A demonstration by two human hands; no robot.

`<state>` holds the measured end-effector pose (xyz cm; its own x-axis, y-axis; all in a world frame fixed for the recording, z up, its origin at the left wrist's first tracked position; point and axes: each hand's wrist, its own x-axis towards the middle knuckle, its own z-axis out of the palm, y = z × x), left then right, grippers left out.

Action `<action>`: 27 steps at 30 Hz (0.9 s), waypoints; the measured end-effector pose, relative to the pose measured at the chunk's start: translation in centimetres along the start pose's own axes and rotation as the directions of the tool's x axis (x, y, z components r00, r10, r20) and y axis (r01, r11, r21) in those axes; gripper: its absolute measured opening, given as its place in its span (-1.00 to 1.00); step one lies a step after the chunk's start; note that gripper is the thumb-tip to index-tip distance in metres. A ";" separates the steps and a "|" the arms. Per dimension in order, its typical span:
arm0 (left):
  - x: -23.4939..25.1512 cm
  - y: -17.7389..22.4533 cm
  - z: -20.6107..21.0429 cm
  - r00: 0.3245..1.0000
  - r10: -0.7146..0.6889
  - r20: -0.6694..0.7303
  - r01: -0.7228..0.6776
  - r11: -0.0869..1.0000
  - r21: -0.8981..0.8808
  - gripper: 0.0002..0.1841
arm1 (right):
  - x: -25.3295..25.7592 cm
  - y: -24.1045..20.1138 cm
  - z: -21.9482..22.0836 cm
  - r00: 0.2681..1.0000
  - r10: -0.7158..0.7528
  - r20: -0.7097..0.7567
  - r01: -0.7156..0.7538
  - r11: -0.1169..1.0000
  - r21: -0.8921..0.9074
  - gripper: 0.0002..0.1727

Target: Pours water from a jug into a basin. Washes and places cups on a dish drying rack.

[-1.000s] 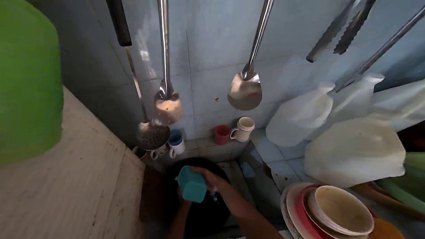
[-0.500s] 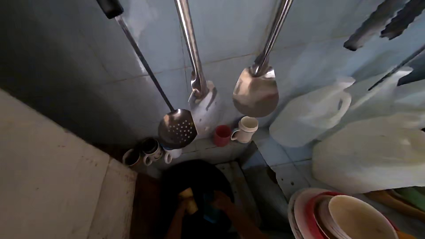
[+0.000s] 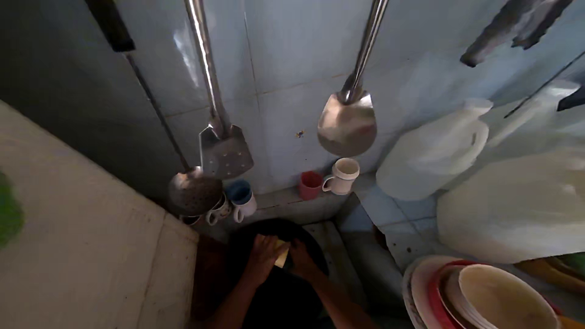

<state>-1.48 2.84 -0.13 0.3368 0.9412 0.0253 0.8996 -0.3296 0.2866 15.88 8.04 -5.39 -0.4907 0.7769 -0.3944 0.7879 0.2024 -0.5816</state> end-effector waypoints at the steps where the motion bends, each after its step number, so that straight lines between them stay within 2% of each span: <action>1: -0.1 0.4 -0.7 0.999 -0.029 -0.014 0.030 0.999 0.018 -0.14 | -0.2 -0.4 -0.5 0.999 -0.038 -0.005 0.038 0.999 -0.010 0.00; 3: -0.3 0.2 -1.1 0.978 -0.153 -0.142 0.152 0.988 -0.021 -0.18 | -0.7 -1.0 -2.1 0.997 -0.081 0.011 0.082 0.997 -0.015 0.00; 4: -0.6 -0.2 -0.8 0.948 -0.252 -0.197 0.238 0.967 -0.095 -0.25 | -1.1 -1.5 -3.4 0.995 -0.087 0.045 0.088 0.996 -0.022 -0.04; 5: -0.9 -0.7 -0.4 0.904 -0.373 -0.208 0.327 0.918 -0.225 -0.28 | -1.4 -1.9 -4.8 0.991 -0.096 0.093 0.099 0.994 -0.035 -0.09; 6: -1.1 -1.1 0.0 0.850 -0.499 -0.168 0.399 0.820 -0.411 -0.21 | -1.5 -2.2 -6.0 0.983 -0.122 0.135 0.128 0.991 -0.042 -0.14; 7: -1.4 -1.4 0.7 0.784 -0.612 -0.109 0.412 0.643 -0.646 -0.08 | -1.5 -2.4 -7.0 0.972 -0.158 0.172 0.167 0.985 -0.041 -0.21; 8: -1.5 -1.2 1.5 0.708 -0.705 -0.035 0.347 0.391 -0.852 -0.01 | -1.6 -2.9 -8.0 0.960 -0.182 0.214 0.191 0.981 -0.023 -0.28; 9: -1.6 -0.7 2.3 0.647 -0.761 0.043 0.235 0.145 -0.961 0.00 | -1.9 -3.9 -8.9 0.944 -0.184 0.274 0.192 0.981 -0.002 -0.34; 11: -1.4 1.2 3.2 0.572 -0.788 0.229 0.054 -0.242 -0.969 -0.19 | -2.8 -6.3 -10.5 0.896 -0.176 0.408 0.196 0.981 -0.007 -0.44; 12: -1.4 2.3 3.6 0.563 -0.766 0.309 0.006 -0.371 -0.929 -0.37 | -3.0 -7.4 -10.9 0.871 -0.164 0.463 0.205 0.978 -0.040 -0.47; 13: -1.4 3.4 4.1 0.567 -0.741 0.360 -0.024 -0.451 -0.892 -0.56 | -3.1 -8.1 -10.9 0.854 -0.150 0.499 0.210 0.976 -0.066 -0.49; 14: -1.5 4.3 4.5 0.600 -0.711 0.366 -0.050 -0.490 -0.870 -0.69 | -3.2 -8.8 -10.9 0.846 -0.115 0.521 0.183 0.980 -0.080 -0.49; 16: -2.4 6.2 5.4 0.693 -0.668 0.272 -0.100 -0.463 -0.881 -0.65 | -3.6 -9.8 -10.8 0.845 -0.032 0.534 0.086 0.993 -0.076 -0.49; 18: -3.7 7.7 5.5 0.726 -0.637 0.258 -0.040 -0.414 -0.909 -0.58 | -3.8 -10.0 -10.9 0.843 0.003 0.538 0.006 1.000 -0.016 -0.44; 19: -4.5 8.4 4.5 0.710 -0.611 0.351 0.065 -0.439 -0.896 -0.55 | -4.2 -10.2 -11.2 0.839 0.017 0.544 -0.032 0.999 0.018 -0.43; 21: -4.2 8.0 3.9 0.580 -0.598 0.553 0.280 -0.491 -0.825 -0.53 | -4.6 -10.1 -11.7 0.852 0.076 0.518 -0.105 0.994 0.026 -0.38; 22: -3.9 6.9 4.5 0.554 -0.602 0.575 0.386 -0.427 -0.818 -0.53 | -4.9 -9.9 -11.9 0.866 0.121 0.485 -0.127 0.992 -0.020 -0.35; 23: -3.8 5.7 4.9 0.558 -0.626 0.544 0.503 -0.266 -0.822 -0.49 | -5.1 -9.6 -12.0 0.875 0.169 0.454 -0.147 0.986 -0.083 -0.32; 24: -3.8 4.4 4.8 0.583 -0.661 0.473 0.614 -0.023 -0.789 -0.34 | -5.2 -9.0 -11.7 0.886 0.197 0.420 -0.137 0.976 -0.168 -0.28; 25: -3.8 3.4 4.0 0.606 -0.679 0.414 0.710 0.227 -0.666 -0.12 | -5.0 -8.1 -11.0 0.898 0.201 0.391 -0.112 0.964 -0.239 -0.25; 26: -3.6 3.0 2.5 0.608 -0.697 0.379 0.775 0.419 -0.474 0.03 | -4.8 -7.0 -10.0 0.913 0.185 0.364 -0.081 0.956 -0.283 -0.20; 27: -3.5 2.8 1.0 0.609 -0.710 0.353 0.793 0.544 -0.273 0.09 | -4.6 -5.8 -8.8 0.934 0.156 0.320 -0.047 0.945 -0.323 -0.15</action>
<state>0.15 -1.49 -0.33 -0.3358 0.7809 -0.5267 0.6806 0.5877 0.4374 16.84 8.55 6.03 -0.4545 0.5664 -0.6875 0.8881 0.3472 -0.3011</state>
